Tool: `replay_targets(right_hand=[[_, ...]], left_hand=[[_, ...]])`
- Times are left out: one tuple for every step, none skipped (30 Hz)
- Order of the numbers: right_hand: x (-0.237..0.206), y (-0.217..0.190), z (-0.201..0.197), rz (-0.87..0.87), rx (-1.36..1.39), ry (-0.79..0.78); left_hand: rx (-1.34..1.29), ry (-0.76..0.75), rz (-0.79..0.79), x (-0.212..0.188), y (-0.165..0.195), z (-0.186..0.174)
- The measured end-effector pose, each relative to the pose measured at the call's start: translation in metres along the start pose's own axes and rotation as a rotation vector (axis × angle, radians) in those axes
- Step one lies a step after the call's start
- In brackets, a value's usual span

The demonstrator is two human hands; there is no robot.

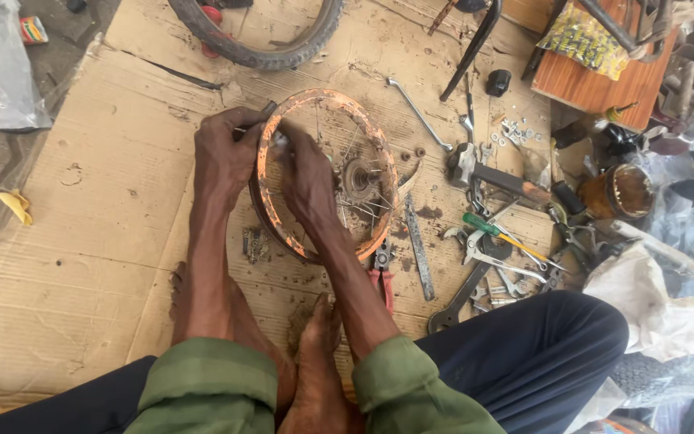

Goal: The person sits on the ground at a bicycle repair area and works on a small bicycle wheel, manipulating the hub and axle hardware by hand, threading components, and at one point using a hammer on the wheel assembly while handling nuts and spokes.

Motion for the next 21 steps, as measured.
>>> replay_targets(right_hand=[[0.003,0.007,0.000,0.081,-0.013,0.015],[0.009,0.014,0.000,0.164,-0.031,0.027],[0.011,0.021,0.001,0.253,-0.046,0.038],[0.012,0.027,0.002,0.324,0.006,0.060],[0.015,0.032,0.002,0.386,0.062,0.083],[0.019,0.037,0.002,0.439,0.122,0.108],[0.021,0.032,0.001,0.304,0.095,0.083],[0.019,0.026,0.000,0.176,0.068,0.050],[0.017,0.021,0.000,0.044,0.041,0.019],[0.015,0.018,-0.001,-0.017,0.056,-0.002],[0.012,0.016,-0.003,-0.074,0.067,-0.025],[0.008,0.014,-0.003,-0.123,0.077,-0.053],[0.008,0.018,-0.001,-0.034,0.086,-0.094],[0.009,0.022,0.001,0.051,0.096,-0.131],[0.010,0.027,0.005,0.133,0.105,-0.166],[0.011,0.027,0.006,0.121,0.058,-0.164],[0.012,0.027,0.008,0.106,0.009,-0.160],[0.015,0.027,0.010,0.088,-0.041,-0.155],[0.018,0.032,0.010,0.178,-0.024,-0.119],[0.019,0.038,0.010,0.272,-0.009,-0.088],[0.019,0.044,0.010,0.368,0.007,-0.055]], left_hand=[[0.041,-0.022,0.025,0.002,0.000,-0.001],[0.025,-0.047,-0.005,0.004,-0.002,-0.001],[0.011,-0.074,-0.039,0.005,-0.005,0.000],[0.002,-0.101,-0.073,0.005,-0.008,0.000],[0.018,-0.103,0.022,0.007,-0.005,0.000],[0.038,-0.101,0.126,0.010,-0.001,0.000],[0.061,-0.096,0.224,0.011,0.002,-0.001],[0.054,-0.072,0.180,0.010,-0.001,-0.002],[0.044,-0.047,0.139,0.010,-0.003,-0.003],[0.032,-0.022,0.107,0.010,-0.005,-0.004],[-0.001,-0.029,0.082,0.009,-0.006,-0.004],[-0.036,-0.037,0.049,0.008,-0.007,-0.003],[-0.070,-0.048,0.018,0.007,-0.008,-0.002],[-0.061,-0.049,0.017,0.007,-0.007,-0.002],[-0.051,-0.053,0.019,0.007,-0.007,-0.002],[-0.042,-0.058,0.018,0.007,-0.006,-0.002],[-0.025,-0.059,0.014,0.008,-0.006,-0.002],[-0.009,-0.057,0.012,0.008,-0.006,-0.001],[0.007,-0.055,0.005,0.009,-0.007,-0.001],[0.019,-0.034,0.050,0.009,-0.006,-0.002],[0.032,-0.017,0.095,0.010,-0.005,-0.003]])
Point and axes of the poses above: each hand's wrist, its own x-axis towards the middle knuckle, its own z-axis out of the palm, y = z × x, the point moved 5 cm from there along x, towards the middle knuckle, and after that the axes turned 9 degrees about z, right-handed, at the moved point
